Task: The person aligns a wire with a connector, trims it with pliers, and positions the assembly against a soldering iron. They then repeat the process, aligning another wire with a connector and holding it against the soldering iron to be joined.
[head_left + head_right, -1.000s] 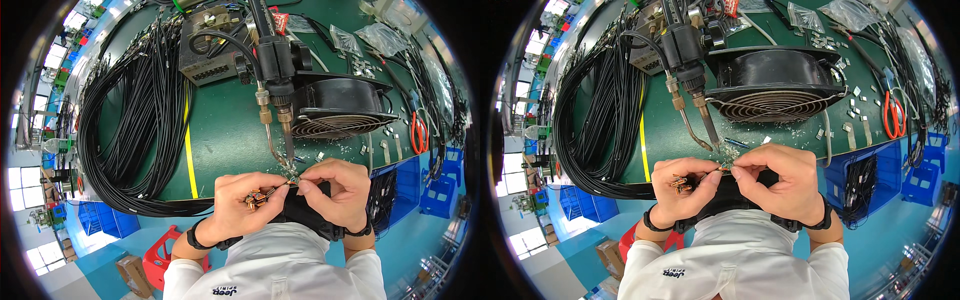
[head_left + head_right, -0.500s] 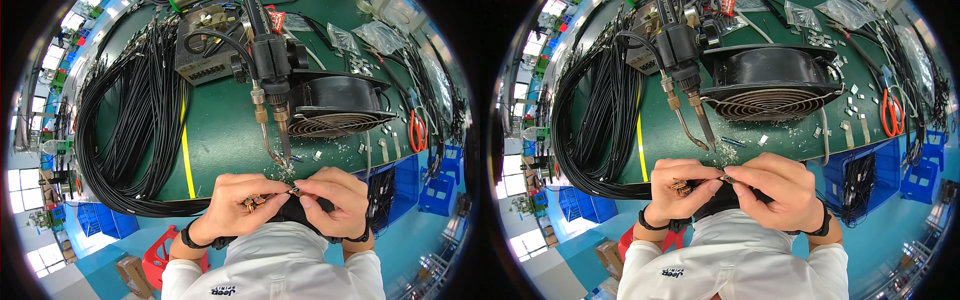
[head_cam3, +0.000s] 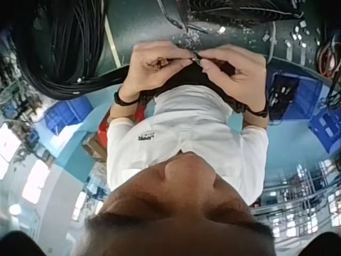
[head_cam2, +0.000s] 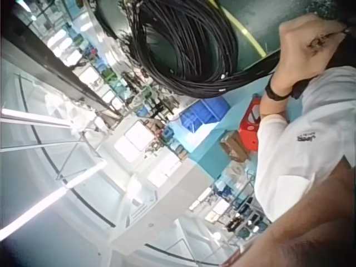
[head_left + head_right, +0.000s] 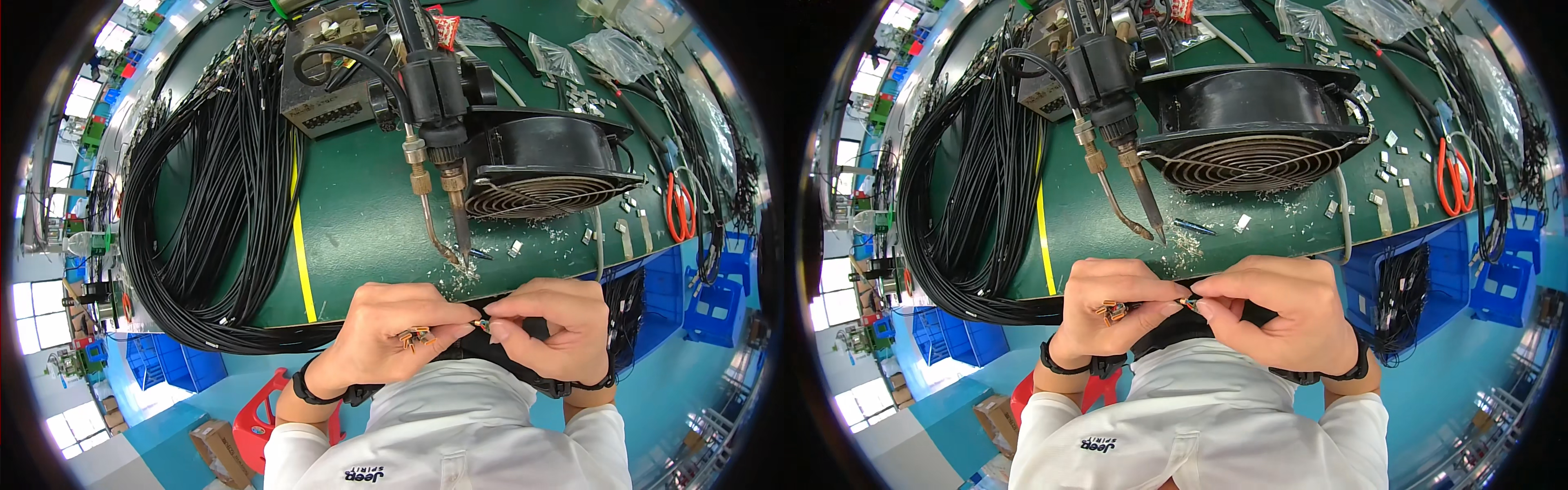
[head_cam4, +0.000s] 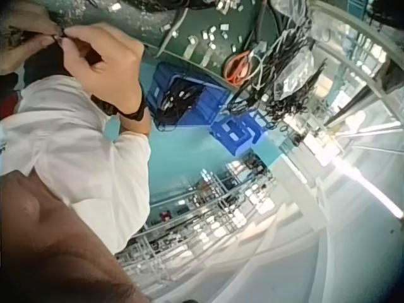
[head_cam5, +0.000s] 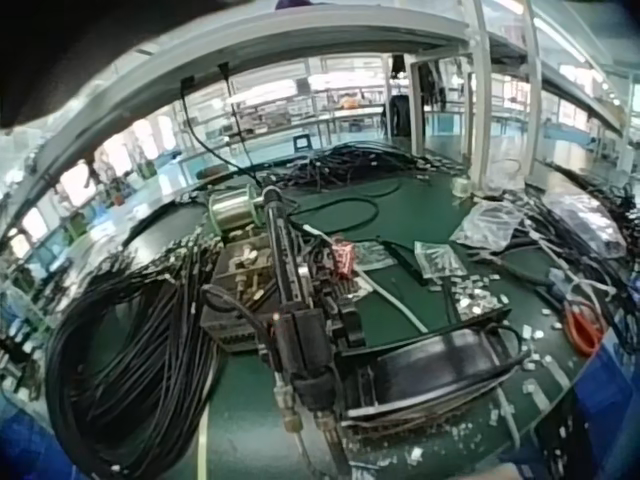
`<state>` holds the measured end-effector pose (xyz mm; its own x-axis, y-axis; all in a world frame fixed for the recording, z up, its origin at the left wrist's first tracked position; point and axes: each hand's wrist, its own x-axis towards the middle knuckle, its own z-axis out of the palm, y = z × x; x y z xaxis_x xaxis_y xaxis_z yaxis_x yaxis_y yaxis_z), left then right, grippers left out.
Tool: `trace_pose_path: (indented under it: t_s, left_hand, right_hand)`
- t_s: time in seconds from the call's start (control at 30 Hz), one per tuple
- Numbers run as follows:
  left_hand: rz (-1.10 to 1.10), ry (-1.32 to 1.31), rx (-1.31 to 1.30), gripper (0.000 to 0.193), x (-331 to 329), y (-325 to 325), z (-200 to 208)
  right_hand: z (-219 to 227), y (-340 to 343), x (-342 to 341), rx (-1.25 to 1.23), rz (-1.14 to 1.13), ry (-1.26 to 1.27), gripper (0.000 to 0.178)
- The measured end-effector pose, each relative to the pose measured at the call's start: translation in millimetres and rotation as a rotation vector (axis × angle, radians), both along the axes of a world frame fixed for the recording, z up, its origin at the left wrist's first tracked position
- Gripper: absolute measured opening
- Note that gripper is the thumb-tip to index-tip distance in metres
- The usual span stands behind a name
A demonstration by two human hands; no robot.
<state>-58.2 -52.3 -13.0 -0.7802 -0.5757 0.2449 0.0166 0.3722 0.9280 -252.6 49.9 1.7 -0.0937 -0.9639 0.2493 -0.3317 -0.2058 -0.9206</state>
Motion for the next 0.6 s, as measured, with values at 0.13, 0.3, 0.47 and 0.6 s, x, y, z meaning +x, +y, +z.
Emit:
trace_pose_path:
  t_s: [0.13, 0.3, 0.47, 0.6]
  left_hand:
    - [-0.025, 0.004, -0.009, 0.02, -0.1, -1.6, -0.4]
    - [-0.058, -0.008, -0.024, 0.02, 0.0, -2.0, -2.1]
    - [-0.125, -0.055, -0.054, 0.018, 0.1, -4.8, -0.1]
    - [-0.135, -0.046, -0.081, 0.015, 1.3, -5.1, -2.6]
  right_hand:
    - [2.2, -1.8, 0.2, 0.018, 0.014, -0.006, 0.014]
    - [1.1, -4.1, -0.3, 0.025, 0.09, -0.034, 0.011]
    - [-4.0, -5.8, -2.7, -0.071, 0.132, 0.036, 0.011]
    - [-3.2, -5.1, -4.0, -0.139, 0.128, 0.114, 0.009]
